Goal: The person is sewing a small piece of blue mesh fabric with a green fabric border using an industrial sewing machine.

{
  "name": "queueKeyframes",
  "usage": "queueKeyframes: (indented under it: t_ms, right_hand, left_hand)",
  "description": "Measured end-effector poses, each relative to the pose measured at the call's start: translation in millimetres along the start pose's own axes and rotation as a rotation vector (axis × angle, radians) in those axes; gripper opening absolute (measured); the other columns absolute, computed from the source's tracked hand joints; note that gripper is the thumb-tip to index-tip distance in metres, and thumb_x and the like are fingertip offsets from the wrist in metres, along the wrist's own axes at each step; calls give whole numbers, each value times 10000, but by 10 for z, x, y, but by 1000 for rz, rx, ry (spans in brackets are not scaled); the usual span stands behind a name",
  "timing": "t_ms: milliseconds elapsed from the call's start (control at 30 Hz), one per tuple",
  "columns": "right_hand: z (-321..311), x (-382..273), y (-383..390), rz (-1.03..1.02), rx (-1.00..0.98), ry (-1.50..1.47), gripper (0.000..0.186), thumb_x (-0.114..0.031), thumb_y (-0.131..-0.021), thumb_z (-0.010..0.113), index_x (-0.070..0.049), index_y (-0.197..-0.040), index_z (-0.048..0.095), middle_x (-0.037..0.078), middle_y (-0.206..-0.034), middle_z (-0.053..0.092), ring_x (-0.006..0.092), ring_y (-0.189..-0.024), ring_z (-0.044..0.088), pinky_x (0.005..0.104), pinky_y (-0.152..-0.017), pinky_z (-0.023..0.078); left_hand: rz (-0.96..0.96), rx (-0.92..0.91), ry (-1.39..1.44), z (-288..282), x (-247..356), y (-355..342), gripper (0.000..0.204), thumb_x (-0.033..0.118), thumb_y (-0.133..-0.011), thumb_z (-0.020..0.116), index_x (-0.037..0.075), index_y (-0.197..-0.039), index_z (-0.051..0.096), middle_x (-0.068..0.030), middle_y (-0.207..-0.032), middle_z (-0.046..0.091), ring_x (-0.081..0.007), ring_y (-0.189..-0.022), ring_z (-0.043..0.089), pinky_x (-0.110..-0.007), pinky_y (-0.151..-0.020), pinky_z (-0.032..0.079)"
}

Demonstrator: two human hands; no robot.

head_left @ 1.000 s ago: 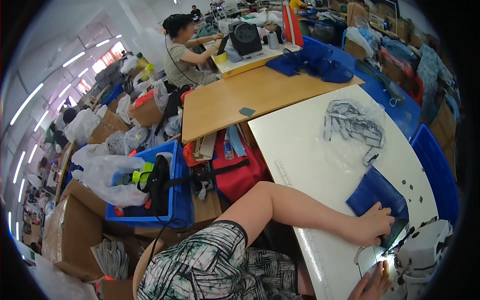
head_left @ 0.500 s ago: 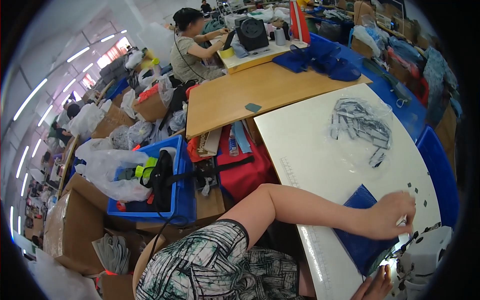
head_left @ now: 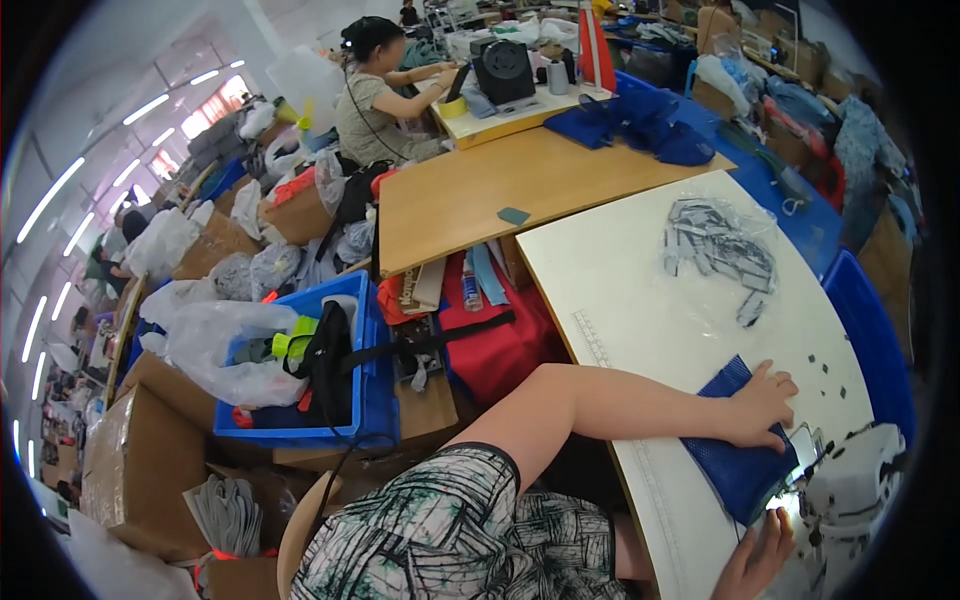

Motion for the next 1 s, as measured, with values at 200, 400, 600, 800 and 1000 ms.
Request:
queueKeyframes:
  t_ms: [200, 400, 600, 800, 1000]
  right_hand:
    - [242, 427, 239, 43, 19, -153, 396, -71, -964, 607, 27, -1347, 623, 211, -1394, 605, 400, -1270, 545, 482, -1130, 401]
    - [145, 97, 28, 39, 45, -42, 290, -103, -979, 654, 11, -1245, 679, 207, -1309, 659, 403, -1241, 579, 472, -1097, 440]
    - [-126, -569, 98, 221, 95, -606, 531, -255, -952, 762, -5, -1391, 602, 173, -1317, 668, 323, -1265, 597, 432, -1059, 462]
    - [-186, -1043, 84, 315, 285, -1167, 506, -261, -1015, 730, 21, -1408, 580, 112, -1322, 659, 186, -1231, 592, 353, -1046, 455]
    - [-257, -1100, 140, 356, 332, -1374, 393, -289, -1153, 490, 52, -1258, 655, 27, -1121, 723, 71, -1003, 628, 245, -900, 495]
  left_hand:
    - [7, -13, 31, 53, 120, -23, 266, 324, -755, 868, 122, -886, 754, -139, -1154, 657, -335, -1206, 562, -495, -1027, 430]
    - [-341, 146, 119, -953, -25, 507, 206, 184, -940, 688, -15, -975, 647, -251, -913, 716, -439, -858, 696, -519, -777, 548]
    - [-335, 258, 635, -1889, 492, 1019, 134, 122, -1056, 650, 16, -1049, 569, -39, -809, 711, -35, -709, 551, -223, -603, 422]
    - [-347, 159, 908, -1865, 893, 1236, 111, 109, -1071, 638, 41, -1111, 561, -17, -874, 733, -4, -742, 591, -176, -637, 448]
    - [-273, 81, 1144, -1789, 1066, 1243, 301, 106, -1050, 674, 19, -1310, 549, -100, -1172, 718, -93, -1035, 669, -237, -873, 549]
Point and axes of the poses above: each hand's wrist, its own y-axis away from the middle knuckle, its own z-axis out of the palm, x = y × z, the point moved 10 cm from there along -y, towards the middle knuckle
